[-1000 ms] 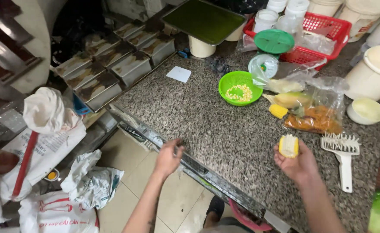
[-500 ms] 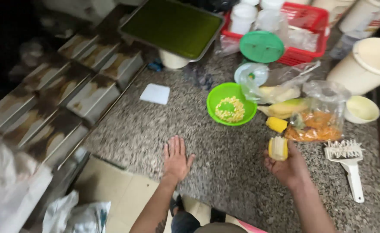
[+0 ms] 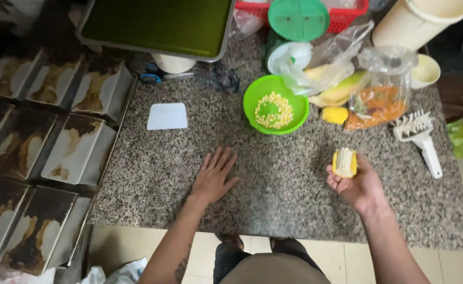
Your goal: Stripping kernels from a corn cob into a bowl after cleaning the work surface.
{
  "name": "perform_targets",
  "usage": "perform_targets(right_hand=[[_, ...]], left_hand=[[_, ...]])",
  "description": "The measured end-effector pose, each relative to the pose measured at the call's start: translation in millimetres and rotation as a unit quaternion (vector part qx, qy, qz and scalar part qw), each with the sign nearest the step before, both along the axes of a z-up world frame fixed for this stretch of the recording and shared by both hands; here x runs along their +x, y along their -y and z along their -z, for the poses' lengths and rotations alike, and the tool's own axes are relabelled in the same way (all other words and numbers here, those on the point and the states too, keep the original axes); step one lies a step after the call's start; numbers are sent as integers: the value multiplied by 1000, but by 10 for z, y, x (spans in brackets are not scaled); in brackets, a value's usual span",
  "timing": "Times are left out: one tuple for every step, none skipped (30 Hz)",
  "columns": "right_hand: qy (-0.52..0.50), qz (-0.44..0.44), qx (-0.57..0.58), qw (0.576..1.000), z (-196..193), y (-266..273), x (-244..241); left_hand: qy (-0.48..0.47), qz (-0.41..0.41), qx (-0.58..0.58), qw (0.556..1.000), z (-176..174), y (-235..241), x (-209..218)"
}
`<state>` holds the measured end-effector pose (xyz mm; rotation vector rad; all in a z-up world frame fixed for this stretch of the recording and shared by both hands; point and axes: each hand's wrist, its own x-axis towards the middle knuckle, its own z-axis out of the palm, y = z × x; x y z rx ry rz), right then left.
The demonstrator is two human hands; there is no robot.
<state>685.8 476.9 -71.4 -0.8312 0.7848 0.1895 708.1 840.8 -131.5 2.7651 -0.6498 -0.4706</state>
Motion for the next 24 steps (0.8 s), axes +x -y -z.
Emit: perform_targets(right_hand=[[-6,-5,-13,1000,7,-28,-44],[-12,-9,-26,1000,20,-55,-87],[-19,-7,-28,999,46,-70,-119],[-23,-5,-38,999,74,-85,-147],[-29,-4,-47,998,104,-107,-197],[-39,0,-48,998,120,-167,-282],[-56,5,-51,997,128,-219,-315],[-72,10,-54,996,135,-271,-349],[-79,10,-55,995,203,-265,-377],[-84,6,-63,994,271,-258,-408],[-90,2,-70,994,340,-258,-446],[-96,2,-70,993,330,-328,-464],[-109,5,-81,991,306,-374,-454],[-122,7,-92,988,279,-417,-447],[-126,5,-93,988,320,-419,-456],[-125,2,-97,987,354,-420,-469],[-121,-3,-100,987,391,-417,-455],[-122,-6,-101,987,396,-432,-453],[-124,-11,-107,986,404,-456,-417],[-126,-16,-113,985,402,-479,-383],[-123,-21,-112,986,388,-491,-376],[-112,-21,-106,988,366,-499,-371],[-100,-19,-99,990,342,-506,-363],[-96,-22,-98,990,375,-467,-356]], left_hand=[[-6,14,16,1000,1,-55,-27],[-12,28,31,999,8,-108,-52],[-19,31,28,999,39,-123,-86],[4,32,19,999,70,-138,-116],[25,32,11,999,99,-161,-164],[15,36,9,999,107,-154,-260],[49,28,-13,998,109,-140,-319],[82,19,-35,996,108,-126,-378],[76,20,-36,996,142,-123,-443],[102,26,-59,993,175,-120,-511],[129,33,-81,988,203,-125,-580],[122,33,-81,989,239,-173,-619],[139,43,-89,985,275,-195,-637],[156,53,-97,982,306,-215,-658],[152,51,-98,982,296,-256,-663],[155,56,-103,981,279,-296,-673],[162,60,-107,979,260,-334,-664],[161,57,-107,979,246,-354,-692],[160,54,-115,979,227,-384,-691],[159,51,-122,978,200,-412,-692],[162,47,-120,978,109,-444,-690],[156,26,-127,979,11,-471,-691],[151,6,-134,979,-91,-498,-679],[155,4,-132,979,-64,-531,-686]])
